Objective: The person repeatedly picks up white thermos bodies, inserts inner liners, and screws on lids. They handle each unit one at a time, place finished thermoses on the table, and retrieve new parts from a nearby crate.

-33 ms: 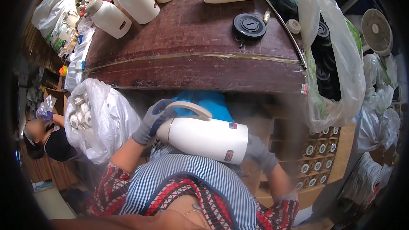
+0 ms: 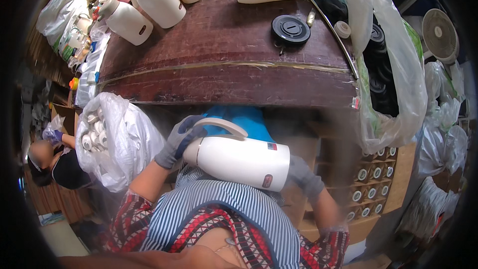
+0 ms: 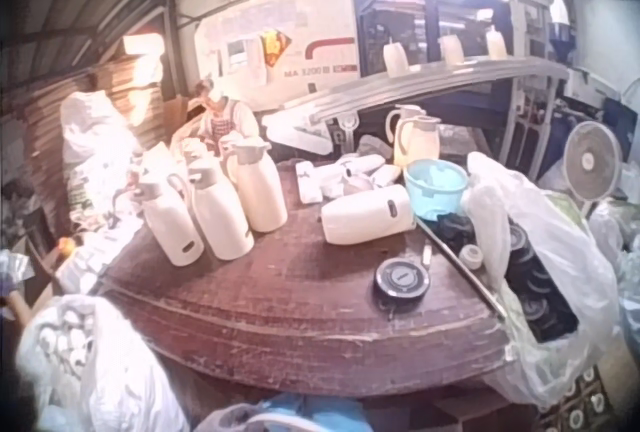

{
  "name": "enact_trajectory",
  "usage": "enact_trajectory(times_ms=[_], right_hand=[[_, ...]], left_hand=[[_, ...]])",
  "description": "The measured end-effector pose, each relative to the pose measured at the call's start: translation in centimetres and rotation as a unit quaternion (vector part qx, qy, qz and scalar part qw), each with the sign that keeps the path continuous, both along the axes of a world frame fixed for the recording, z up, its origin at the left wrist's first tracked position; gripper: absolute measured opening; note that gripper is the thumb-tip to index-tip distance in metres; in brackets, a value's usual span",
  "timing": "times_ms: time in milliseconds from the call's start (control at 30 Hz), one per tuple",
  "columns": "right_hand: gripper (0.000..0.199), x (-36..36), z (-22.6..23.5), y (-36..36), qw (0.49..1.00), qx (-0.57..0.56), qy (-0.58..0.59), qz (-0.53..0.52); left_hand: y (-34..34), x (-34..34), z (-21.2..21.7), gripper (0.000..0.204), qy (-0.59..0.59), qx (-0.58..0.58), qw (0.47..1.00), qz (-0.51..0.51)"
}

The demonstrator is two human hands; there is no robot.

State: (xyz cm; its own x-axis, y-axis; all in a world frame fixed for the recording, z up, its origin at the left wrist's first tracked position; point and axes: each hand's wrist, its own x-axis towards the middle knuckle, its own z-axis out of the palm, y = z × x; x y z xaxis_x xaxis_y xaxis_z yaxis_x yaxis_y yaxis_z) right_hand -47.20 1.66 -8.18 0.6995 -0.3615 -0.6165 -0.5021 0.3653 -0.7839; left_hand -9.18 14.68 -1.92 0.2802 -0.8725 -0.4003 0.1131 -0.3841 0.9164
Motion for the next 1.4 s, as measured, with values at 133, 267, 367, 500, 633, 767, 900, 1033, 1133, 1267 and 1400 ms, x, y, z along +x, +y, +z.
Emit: enact_trajectory(times_ms=[133, 267, 367, 500, 633, 767, 900, 1033, 1133, 1267, 1400], right_hand=[[0.054, 0.1, -2.9, 1.0, 0.997, -0.045, -0.064, 0.023], [0.071, 2.0, 2.4, 1.9, 0.997, -0.003, 0.027, -0.074], [0.070, 3.8, 7.0, 0.2, 0.981, -0.185, -0.031, 0.043], [0.080, 8.0, 17.8, -0.1, 0.850, -0.504, 0.002, 0.150], [0.064, 10.8, 22.2, 1.4, 0.730, -0.672, -0.034, 0.118], [0.056, 11.8, 23.7, 1.9, 0.692, -0.692, -0.108, 0.174], [0.060, 12.5, 25.4, 1.6, 0.668, -0.683, -0.072, 0.286], [0.062, 13.8, 26.0, 1.1, 0.662, -0.662, -0.060, 0.347], [0.060, 14.5, 26.8, 0.9, 0.655, -0.632, -0.065, 0.408], [0.055, 15.2, 27.1, 0.3, 0.634, -0.621, -0.187, 0.422], [0.054, 15.4, 27.9, 1.1, 0.651, -0.601, -0.140, 0.441]], left_hand=[[0.4, 0.4, -0.4, 0.044, -0.004, -0.020, 1.000, 0.002], [2.8, 1.3, -3.2, 0.043, -0.001, -0.005, 0.998, 0.057], [4.2, 1.9, -4.5, 0.043, 0.041, 0.016, 0.997, 0.066], [4.5, 3.5, -7.9, 0.038, 0.210, -0.097, 0.967, 0.110], [0.7, 0.2, -5.4, 0.040, 0.365, -0.031, 0.929, 0.052], [0.5, 0.0, -6.7, 0.041, 0.470, -0.076, 0.879, -0.004], [0.9, 0.5, -8.0, 0.041, 0.508, -0.091, 0.857, -0.017], [0.8, 1.0, -9.2, 0.042, 0.531, -0.099, 0.841, -0.020], [0.5, 1.4, -10.3, 0.042, 0.537, -0.108, 0.837, -0.013], [-0.3, 1.9, -11.7, 0.043, 0.508, -0.106, 0.855, 0.000], [-1.9, 1.8, -12.0, 0.042, 0.401, -0.089, 0.912, -0.005]])
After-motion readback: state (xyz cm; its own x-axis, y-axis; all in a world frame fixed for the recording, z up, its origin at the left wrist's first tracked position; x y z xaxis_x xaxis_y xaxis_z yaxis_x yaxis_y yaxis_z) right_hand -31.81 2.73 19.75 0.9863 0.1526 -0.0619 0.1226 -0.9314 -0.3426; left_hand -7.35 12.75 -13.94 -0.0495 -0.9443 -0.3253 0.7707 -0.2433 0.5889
